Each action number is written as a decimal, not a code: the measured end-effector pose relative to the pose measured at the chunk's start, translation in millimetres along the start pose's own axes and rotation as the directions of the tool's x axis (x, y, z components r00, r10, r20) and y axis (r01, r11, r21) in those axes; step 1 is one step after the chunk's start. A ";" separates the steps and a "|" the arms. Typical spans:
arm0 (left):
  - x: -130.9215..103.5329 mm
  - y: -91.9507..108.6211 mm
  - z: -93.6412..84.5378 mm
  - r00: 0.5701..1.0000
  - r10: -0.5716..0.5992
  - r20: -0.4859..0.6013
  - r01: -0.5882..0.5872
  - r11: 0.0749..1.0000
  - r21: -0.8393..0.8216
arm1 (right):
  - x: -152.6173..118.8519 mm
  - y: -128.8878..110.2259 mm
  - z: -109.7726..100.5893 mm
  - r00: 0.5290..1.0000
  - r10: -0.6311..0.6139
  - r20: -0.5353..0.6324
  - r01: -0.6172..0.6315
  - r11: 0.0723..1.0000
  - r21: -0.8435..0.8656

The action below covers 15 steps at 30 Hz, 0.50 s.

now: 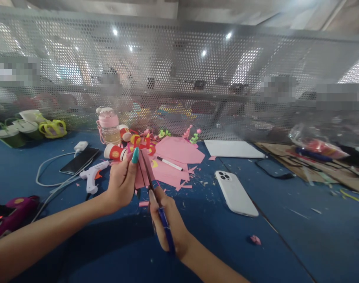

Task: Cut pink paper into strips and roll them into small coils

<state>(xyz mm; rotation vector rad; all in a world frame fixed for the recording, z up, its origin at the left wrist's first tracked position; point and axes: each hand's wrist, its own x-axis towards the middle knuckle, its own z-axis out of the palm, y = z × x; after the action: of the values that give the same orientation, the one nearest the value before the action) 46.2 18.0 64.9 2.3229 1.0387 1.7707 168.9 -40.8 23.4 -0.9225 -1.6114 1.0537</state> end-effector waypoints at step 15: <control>-0.2 0.4 0.0 1.000 -0.012 0.022 0.012 1.000 -0.003 | -1.4 5.1 1.3 0.999 0.027 -0.040 -0.028 0.999 -0.023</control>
<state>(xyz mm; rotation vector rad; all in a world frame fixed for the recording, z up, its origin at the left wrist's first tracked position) 46.3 17.6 65.0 2.3237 1.0432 1.7371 168.4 -40.6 18.0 -0.9780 -1.5849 1.0314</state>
